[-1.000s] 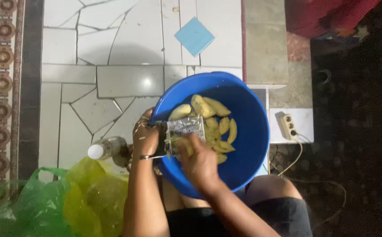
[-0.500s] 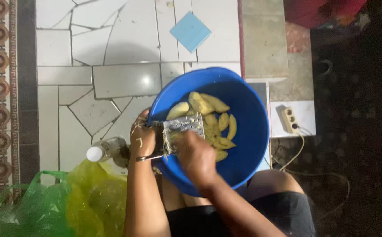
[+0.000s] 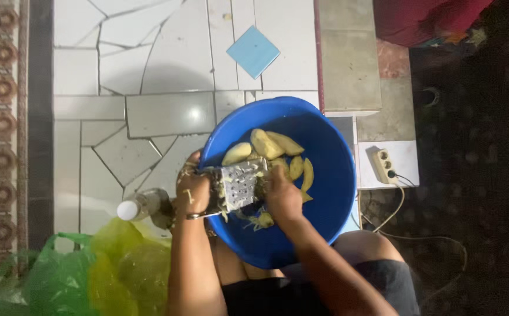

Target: The person sits on the floor and uses a metal grater to shred peeled yellow fruit pieces into a blue bowl. The person holds the grater with the left hand and rubs the fruit against it with the right hand, accumulating shredded pieces in the bowl.

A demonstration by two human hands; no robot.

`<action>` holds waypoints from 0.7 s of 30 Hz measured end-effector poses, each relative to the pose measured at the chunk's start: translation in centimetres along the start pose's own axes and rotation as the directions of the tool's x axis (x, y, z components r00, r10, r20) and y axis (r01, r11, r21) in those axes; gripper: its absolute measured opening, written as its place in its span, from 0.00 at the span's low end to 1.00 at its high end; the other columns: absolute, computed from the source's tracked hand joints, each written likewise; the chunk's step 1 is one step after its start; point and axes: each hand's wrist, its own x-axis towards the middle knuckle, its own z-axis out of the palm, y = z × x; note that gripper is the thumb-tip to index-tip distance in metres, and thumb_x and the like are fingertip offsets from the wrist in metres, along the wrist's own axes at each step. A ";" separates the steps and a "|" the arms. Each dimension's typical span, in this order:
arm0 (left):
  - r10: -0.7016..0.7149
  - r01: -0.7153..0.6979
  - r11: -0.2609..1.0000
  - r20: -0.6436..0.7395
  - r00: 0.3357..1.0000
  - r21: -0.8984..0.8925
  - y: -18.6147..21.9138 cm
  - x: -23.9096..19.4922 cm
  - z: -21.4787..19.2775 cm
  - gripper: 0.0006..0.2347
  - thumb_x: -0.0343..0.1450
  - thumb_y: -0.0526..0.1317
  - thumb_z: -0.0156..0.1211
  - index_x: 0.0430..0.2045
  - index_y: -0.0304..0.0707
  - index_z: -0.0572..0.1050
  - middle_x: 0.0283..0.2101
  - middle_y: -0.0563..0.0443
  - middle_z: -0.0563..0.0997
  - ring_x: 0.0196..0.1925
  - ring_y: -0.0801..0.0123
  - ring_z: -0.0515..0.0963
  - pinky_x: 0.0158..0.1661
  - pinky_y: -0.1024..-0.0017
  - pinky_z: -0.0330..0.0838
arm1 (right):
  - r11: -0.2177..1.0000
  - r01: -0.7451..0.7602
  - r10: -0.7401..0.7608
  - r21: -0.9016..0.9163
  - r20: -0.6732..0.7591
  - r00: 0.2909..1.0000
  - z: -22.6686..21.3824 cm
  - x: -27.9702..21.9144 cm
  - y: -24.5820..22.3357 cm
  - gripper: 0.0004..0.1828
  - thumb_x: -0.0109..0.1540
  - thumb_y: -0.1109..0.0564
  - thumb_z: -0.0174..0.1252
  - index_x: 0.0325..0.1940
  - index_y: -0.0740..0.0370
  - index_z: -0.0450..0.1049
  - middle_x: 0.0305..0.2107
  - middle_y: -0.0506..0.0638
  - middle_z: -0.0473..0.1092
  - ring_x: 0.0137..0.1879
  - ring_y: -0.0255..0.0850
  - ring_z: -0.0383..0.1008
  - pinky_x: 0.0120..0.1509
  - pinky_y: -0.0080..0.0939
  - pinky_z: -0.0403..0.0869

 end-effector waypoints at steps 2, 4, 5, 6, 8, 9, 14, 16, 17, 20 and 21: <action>-0.095 0.094 0.995 0.021 0.995 0.030 -0.2 0.0 -0.6 0.16 0.68 0.31 0.56 0.50 0.40 0.79 0.44 0.48 0.86 0.45 0.67 0.83 0.49 0.69 0.74 | 0.984 0.156 -0.137 0.090 -0.192 0.972 1.5 2.1 3.1 0.23 0.66 0.46 0.53 0.61 0.59 0.66 0.37 0.66 0.76 0.43 0.65 0.77 0.47 0.62 0.74; -0.143 0.141 0.987 0.020 0.989 0.079 -0.1 -0.6 -0.9 0.19 0.67 0.31 0.57 0.54 0.43 0.77 0.41 0.45 0.84 0.42 0.66 0.81 0.46 0.67 0.74 | 0.963 0.099 -0.074 0.250 -0.108 0.991 2.4 2.8 5.5 0.19 0.66 0.46 0.51 0.56 0.58 0.68 0.39 0.65 0.76 0.45 0.65 0.76 0.47 0.62 0.73; -0.135 0.134 0.984 0.007 0.991 0.115 0.2 -0.8 -1.0 0.22 0.66 0.30 0.59 0.58 0.45 0.74 0.38 0.41 0.80 0.39 0.64 0.79 0.43 0.66 0.73 | 0.940 0.072 -0.053 0.334 -0.068 0.996 2.3 2.9 6.0 0.18 0.66 0.46 0.50 0.54 0.58 0.69 0.40 0.65 0.76 0.46 0.65 0.76 0.48 0.61 0.73; -0.123 0.123 0.981 -0.009 0.992 0.147 0.6 -0.9 -1.1 0.27 0.65 0.30 0.61 0.62 0.47 0.72 0.36 0.37 0.77 0.37 0.62 0.77 0.41 0.64 0.72 | 0.917 -0.017 0.029 0.398 -0.024 0.999 1.8 3.0 6.2 0.18 0.68 0.44 0.50 0.54 0.57 0.69 0.37 0.64 0.75 0.42 0.61 0.76 0.45 0.58 0.73; 0.159 -0.163 0.972 0.037 0.987 0.170 1.4 -0.9 -1.5 0.20 0.68 0.32 0.58 0.58 0.43 0.76 0.37 0.41 0.82 0.36 0.63 0.80 0.41 0.67 0.74 | 0.840 -0.201 0.182 0.505 0.087 0.979 -0.4 2.3 6.4 0.20 0.72 0.39 0.48 0.54 0.55 0.71 0.32 0.62 0.74 0.35 0.54 0.76 0.39 0.53 0.74; 0.293 -0.300 0.938 0.063 0.954 0.175 1.6 -1.3 -1.4 0.18 0.70 0.33 0.57 0.55 0.40 0.78 0.38 0.42 0.84 0.36 0.64 0.81 0.42 0.69 0.75 | 0.707 -0.249 0.190 0.662 0.162 0.968 -1.9 1.4 6.7 0.19 0.71 0.40 0.48 0.54 0.54 0.71 0.30 0.58 0.72 0.31 0.48 0.73 0.33 0.48 0.70; 0.407 -0.328 0.728 0.005 0.913 0.601 2.3 -3.9 -1.0 0.10 0.69 0.38 0.64 0.42 0.37 0.82 0.39 0.35 0.84 0.38 0.52 0.83 0.42 0.63 0.76 | 0.258 -0.334 0.057 0.906 0.331 0.942 -9.2 -2.5 8.3 0.15 0.68 0.45 0.46 0.51 0.54 0.69 0.23 0.52 0.68 0.20 0.36 0.61 0.17 0.33 0.54; 0.364 -0.290 0.797 -0.040 0.930 0.530 2.4 -5.0 -1.1 0.11 0.72 0.38 0.62 0.44 0.33 0.82 0.37 0.36 0.84 0.37 0.53 0.84 0.42 0.62 0.76 | 0.165 -0.376 0.067 0.912 0.370 0.927 -10.5 -3.8 9.3 0.17 0.69 0.43 0.44 0.51 0.56 0.68 0.23 0.53 0.68 0.19 0.36 0.60 0.17 0.33 0.55; 0.446 -0.349 0.789 -0.082 0.891 0.505 2.4 -5.6 -1.4 0.11 0.70 0.37 0.63 0.43 0.31 0.82 0.37 0.36 0.84 0.38 0.53 0.83 0.42 0.61 0.76 | 0.118 -0.397 0.071 0.910 0.391 0.918 -10.9 -4.4 9.8 0.18 0.69 0.43 0.43 0.50 0.57 0.67 0.23 0.53 0.67 0.19 0.36 0.60 0.17 0.33 0.55; 0.447 -0.331 0.839 -0.199 0.872 0.431 3.0 -6.9 -3.3 0.10 0.71 0.36 0.62 0.43 0.29 0.82 0.38 0.38 0.84 0.37 0.58 0.83 0.40 0.65 0.76 | 0.153 -0.373 0.098 0.915 0.361 0.927 -11.9 -5.2 10.3 0.21 0.70 0.40 0.43 0.52 0.59 0.66 0.23 0.55 0.67 0.21 0.38 0.60 0.19 0.34 0.56; 0.405 -0.291 0.868 -0.234 0.884 0.402 3.2 -7.3 -3.8 0.10 0.72 0.37 0.62 0.43 0.28 0.81 0.37 0.39 0.84 0.36 0.61 0.83 0.39 0.67 0.77 | 0.147 -0.364 0.095 0.920 0.353 0.931 -12.2 -5.2 10.1 0.21 0.69 0.41 0.44 0.53 0.59 0.66 0.25 0.55 0.68 0.24 0.38 0.64 0.21 0.36 0.59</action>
